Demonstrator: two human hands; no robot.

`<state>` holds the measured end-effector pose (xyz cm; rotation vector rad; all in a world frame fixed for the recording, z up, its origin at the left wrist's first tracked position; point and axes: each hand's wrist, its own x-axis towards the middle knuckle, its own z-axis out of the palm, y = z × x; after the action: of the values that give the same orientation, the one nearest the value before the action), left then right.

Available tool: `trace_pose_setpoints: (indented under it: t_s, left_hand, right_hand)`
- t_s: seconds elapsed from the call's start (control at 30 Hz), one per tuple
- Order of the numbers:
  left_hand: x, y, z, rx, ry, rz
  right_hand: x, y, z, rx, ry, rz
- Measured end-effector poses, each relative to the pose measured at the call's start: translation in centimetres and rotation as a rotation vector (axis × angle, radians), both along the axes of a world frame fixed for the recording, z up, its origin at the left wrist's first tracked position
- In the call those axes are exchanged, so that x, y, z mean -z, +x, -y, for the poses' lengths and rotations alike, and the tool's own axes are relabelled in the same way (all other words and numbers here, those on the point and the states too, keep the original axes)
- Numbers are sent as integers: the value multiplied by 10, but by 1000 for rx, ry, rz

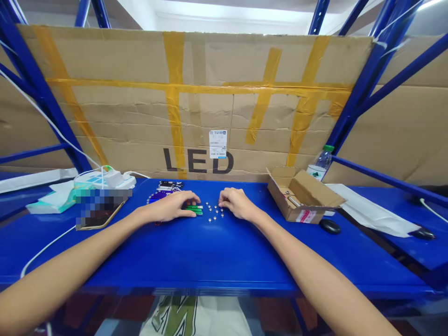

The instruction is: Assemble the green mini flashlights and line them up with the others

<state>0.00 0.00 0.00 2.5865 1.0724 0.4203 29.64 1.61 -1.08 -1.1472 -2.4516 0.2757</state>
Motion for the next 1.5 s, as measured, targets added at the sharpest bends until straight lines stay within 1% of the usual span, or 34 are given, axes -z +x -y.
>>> trace_pose_setpoints:
  t_s: [0.13, 0.23, 0.4, 0.47, 0.5, 0.57, 0.63, 0.7, 0.77, 0.87, 1.0, 1.07, 1.13, 1.2, 1.27, 1.33, 1.4, 1.5]
  left_hand:
    - [-3, 1, 2, -4, 14, -17]
    - [-5, 1, 5, 6, 31, -24]
    - [-4, 0, 5, 14, 46, -32]
    - [-4, -1, 5, 25, 60, -26]
    - [-5, 0, 6, 32, 67, -21]
    - [-5, 1, 8, 37, 83, -2]
    - [-6, 3, 11, 40, 107, 15]
    - [-7, 5, 14, 50, 146, 13]
    - [-6, 7, 16, 58, 188, -3]
    - [-3, 8, 17, 51, 225, -25]
    - [1, 8, 15, 35, 227, -45]
    - [3, 8, 14, 24, 234, -44]
    - [3, 8, 14, 6, 252, -41]
    - [3, 8, 14, -15, 262, -46]
    - [3, 9, 14, -32, 244, -66]
    - [3, 9, 15, -39, 212, -90]
    - [2, 8, 15, -45, 196, -102]
    - [2, 8, 14, -58, 213, -99]
  right_hand:
    - [-2, 5, -2, 76, 129, -94]
    - [-2, 10, -3, 165, 192, -116]
    - [-1, 19, -7, 332, 240, -57]
    - [-3, 23, -7, 385, 233, -17]
    - [-4, 24, -7, 389, 212, -3]
    - [-8, 25, -4, 311, 123, 4]
    - [-12, 24, 1, 143, 12, -14]
    - [-15, 21, 7, -28, -70, -40]
    - [-18, 18, 12, -143, -107, -46]
    - [-18, 14, 14, -217, -121, 6]
    - [-15, 15, 12, -203, -105, 75]
    - [-15, 18, 10, -179, -72, 88]
    - [-17, 23, 8, -115, -29, 60]
    - [-19, 29, 6, -10, -2, -8]
    - [-21, 34, 4, 87, 10, -73]
    - [-21, 37, 1, 133, 33, -89]
    - [-20, 38, 0, 122, 68, -49]
    - [-17, 36, -1, 46, 74, 39]
